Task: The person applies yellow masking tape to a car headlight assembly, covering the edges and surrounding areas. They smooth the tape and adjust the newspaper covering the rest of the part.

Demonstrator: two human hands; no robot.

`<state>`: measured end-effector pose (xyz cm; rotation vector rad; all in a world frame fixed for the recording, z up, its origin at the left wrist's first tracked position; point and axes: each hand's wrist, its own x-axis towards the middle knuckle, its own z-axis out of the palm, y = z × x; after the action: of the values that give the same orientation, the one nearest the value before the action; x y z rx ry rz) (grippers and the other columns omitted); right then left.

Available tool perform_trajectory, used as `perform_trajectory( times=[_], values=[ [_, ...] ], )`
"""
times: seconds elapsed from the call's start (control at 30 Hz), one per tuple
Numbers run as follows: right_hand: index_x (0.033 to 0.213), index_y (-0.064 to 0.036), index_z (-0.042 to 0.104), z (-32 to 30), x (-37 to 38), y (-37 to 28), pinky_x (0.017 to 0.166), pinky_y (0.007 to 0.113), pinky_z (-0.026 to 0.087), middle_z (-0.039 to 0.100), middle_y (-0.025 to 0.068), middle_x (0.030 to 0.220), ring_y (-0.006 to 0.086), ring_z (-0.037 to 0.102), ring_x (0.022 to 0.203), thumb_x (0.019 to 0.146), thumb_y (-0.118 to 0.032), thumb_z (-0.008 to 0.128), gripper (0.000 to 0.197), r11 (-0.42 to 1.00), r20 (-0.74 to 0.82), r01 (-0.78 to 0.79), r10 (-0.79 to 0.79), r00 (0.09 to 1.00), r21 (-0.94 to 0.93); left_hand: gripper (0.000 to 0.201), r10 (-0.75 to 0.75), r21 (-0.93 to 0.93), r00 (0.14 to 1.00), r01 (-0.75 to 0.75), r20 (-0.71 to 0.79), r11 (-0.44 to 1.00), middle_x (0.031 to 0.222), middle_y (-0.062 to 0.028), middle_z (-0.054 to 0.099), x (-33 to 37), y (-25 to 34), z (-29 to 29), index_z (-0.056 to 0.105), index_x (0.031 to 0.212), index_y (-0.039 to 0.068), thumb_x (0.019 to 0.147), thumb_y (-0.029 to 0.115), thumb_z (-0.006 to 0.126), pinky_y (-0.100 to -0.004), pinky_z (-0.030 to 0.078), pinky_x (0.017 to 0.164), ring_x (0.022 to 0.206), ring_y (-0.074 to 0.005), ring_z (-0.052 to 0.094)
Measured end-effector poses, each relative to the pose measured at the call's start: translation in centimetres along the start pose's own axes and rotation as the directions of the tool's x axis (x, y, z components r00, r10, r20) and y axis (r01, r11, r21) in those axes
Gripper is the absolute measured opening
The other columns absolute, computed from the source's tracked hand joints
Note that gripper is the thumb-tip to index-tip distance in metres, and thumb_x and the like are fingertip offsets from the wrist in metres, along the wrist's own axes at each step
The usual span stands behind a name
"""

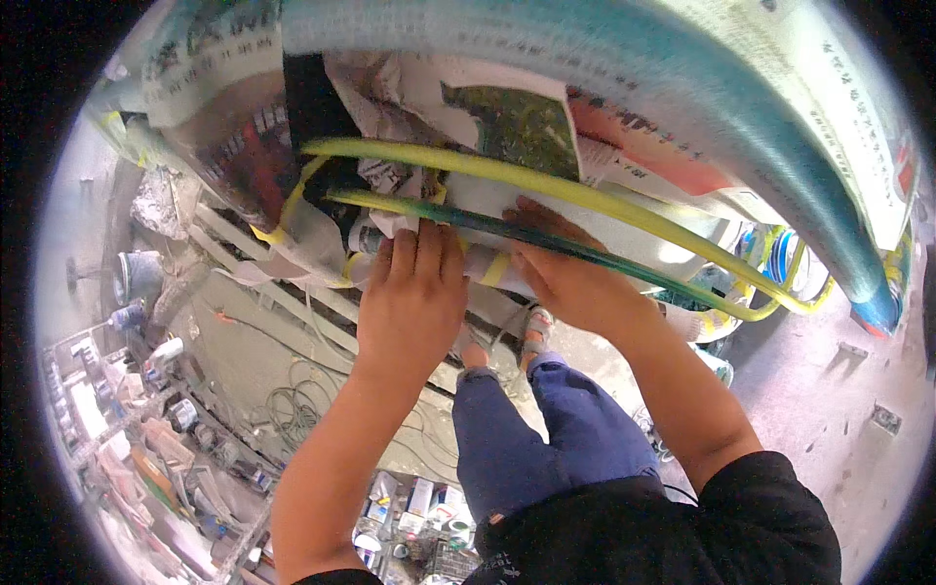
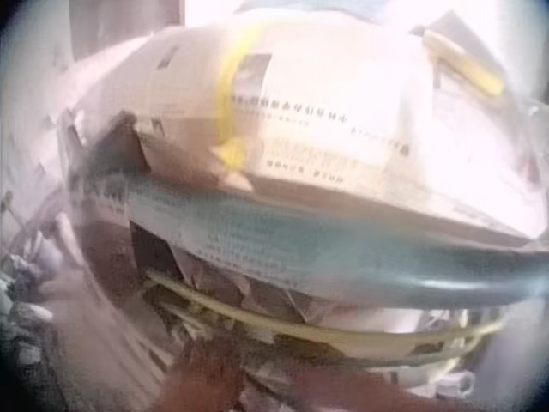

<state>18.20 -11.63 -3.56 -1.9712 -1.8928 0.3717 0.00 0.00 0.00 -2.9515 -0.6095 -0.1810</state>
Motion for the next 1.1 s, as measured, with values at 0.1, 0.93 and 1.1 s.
perform_trajectory(
  times=[0.1, 0.93, 1.1],
  values=[
    [0.130, -0.0067, 0.058, -1.4, -1.0, -1.6, 0.104, 0.043, 0.047, 0.058, 0.0196, 0.134, 0.0345, 0.055, 0.127, 0.082, -0.009, 0.068, 0.049, 0.999, -0.018, -0.015, 0.016, 1.000, 0.031, 0.041, 0.043, 0.013, 0.999, -0.043, 0.003, 0.999, 0.116, -0.0178, 0.061, 0.5, -1.0, -0.2, 0.063, 0.113, -0.004, 0.080, 0.021, 0.063, -0.0407, 0.051, 0.092, 0.102, -0.0311, 0.060],
    [0.136, -0.0100, 0.053, 2.7, 5.8, -8.0, 0.098, 0.042, 0.050, 0.058, 0.0143, 0.135, 0.0342, 0.059, 0.120, 0.091, -0.016, 0.054, 0.046, 0.872, -0.060, -0.406, 0.437, 0.898, 0.273, 0.040, 0.552, -0.349, 0.833, -0.502, 0.051, 0.791, 0.123, -0.0206, 0.058, -0.6, -7.7, -3.9, 0.058, 0.120, 0.001, 0.084, 0.016, 0.064, -0.0486, 0.051, 0.091, 0.112, -0.0374, 0.057],
    [0.128, -0.0123, 0.059, 3.7, 4.9, -7.8, 0.098, 0.042, 0.048, 0.062, 0.0092, 0.130, 0.0307, 0.063, 0.115, 0.093, -0.022, 0.052, 0.037, 0.933, -0.107, -0.290, 0.318, 0.942, 0.213, 0.039, 0.386, -0.484, 0.919, -0.373, -0.077, 0.792, 0.123, -0.0231, 0.057, 2.6, -5.8, -7.9, 0.055, 0.123, -0.003, 0.087, 0.010, 0.058, -0.0512, 0.044, 0.100, 0.114, -0.0437, 0.054]
  ],
)
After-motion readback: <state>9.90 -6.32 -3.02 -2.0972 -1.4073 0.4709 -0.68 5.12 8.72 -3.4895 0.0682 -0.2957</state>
